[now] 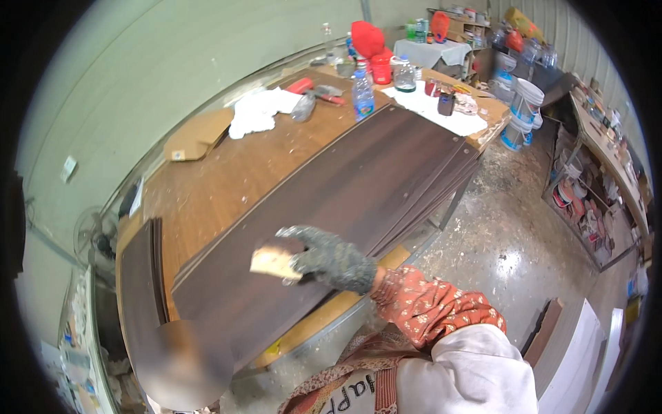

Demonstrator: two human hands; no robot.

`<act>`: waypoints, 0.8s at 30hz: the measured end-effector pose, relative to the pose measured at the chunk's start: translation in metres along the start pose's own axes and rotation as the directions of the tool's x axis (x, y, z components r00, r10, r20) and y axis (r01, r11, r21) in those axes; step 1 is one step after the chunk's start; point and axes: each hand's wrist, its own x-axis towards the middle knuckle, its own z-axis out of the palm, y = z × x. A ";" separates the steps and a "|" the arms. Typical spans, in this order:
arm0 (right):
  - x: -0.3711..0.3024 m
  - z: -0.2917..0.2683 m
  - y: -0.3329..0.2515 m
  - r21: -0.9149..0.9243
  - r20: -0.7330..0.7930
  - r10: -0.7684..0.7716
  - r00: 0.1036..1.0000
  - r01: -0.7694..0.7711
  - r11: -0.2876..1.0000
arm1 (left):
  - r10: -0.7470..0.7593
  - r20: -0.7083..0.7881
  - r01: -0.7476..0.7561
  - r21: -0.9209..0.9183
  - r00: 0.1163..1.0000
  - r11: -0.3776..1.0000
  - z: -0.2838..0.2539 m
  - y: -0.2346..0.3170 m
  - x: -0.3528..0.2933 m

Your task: The person cleans dark wood furniture panels by hand using a cloth and a sponge. The person wipes the surfaces with the cloth, applies liquid from a bottle, and uses a sponge to clean along the edges and grooves of the panels.

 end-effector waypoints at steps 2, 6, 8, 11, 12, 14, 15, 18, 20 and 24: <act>-0.003 -0.026 -0.018 0.187 -0.261 -0.113 0.959 0.165 0.968 | -0.638 0.255 0.630 -0.618 0.726 0.470 0.007 0.063 0.054; -0.030 -0.114 -0.088 -0.077 -0.589 -0.322 0.741 0.345 0.935 | -0.568 0.430 0.650 -0.714 0.702 0.262 0.032 0.170 0.089; -0.040 -0.176 -0.095 -0.208 -0.685 -0.375 0.624 0.326 0.922 | -0.511 0.493 0.677 -0.682 0.704 0.275 0.059 0.191 0.082; -0.033 -0.259 -0.135 -0.669 -0.733 -0.565 0.378 -0.254 0.698 | -0.457 0.555 0.710 -0.627 0.695 0.319 0.087 0.216 0.080; -0.025 -0.276 -0.152 -0.686 -0.718 -0.620 0.316 -0.475 0.552 | -0.443 0.569 0.717 -0.610 0.693 0.338 0.097 0.220 0.081; -0.007 -0.323 -0.170 -0.736 -0.625 -0.719 0.303 -0.536 0.414 | -0.410 0.598 0.725 -0.562 0.689 0.398 0.115 0.220 0.079; 0.001 -0.337 -0.182 -0.650 -0.702 -0.649 0.295 -0.639 0.412 | -0.385 0.609 0.717 -0.533 0.694 0.449 0.126 0.211 0.071; 0.022 -0.413 -0.193 -0.647 -0.685 -0.621 0.381 -0.709 0.279 | -0.374 0.632 0.717 -0.463 0.679 0.520 0.132 0.214 0.070; 0.041 -0.424 -0.199 -0.665 -0.669 -0.605 0.431 -0.711 0.228 | -0.548 0.655 0.842 -0.498 0.521 0.206 0.105 0.288 0.120; 0.097 -0.401 -0.227 -0.851 -0.392 -0.609 0.690 -0.523 -0.044 | -0.550 0.551 0.757 -0.268 0.627 0.595 0.109 0.237 0.082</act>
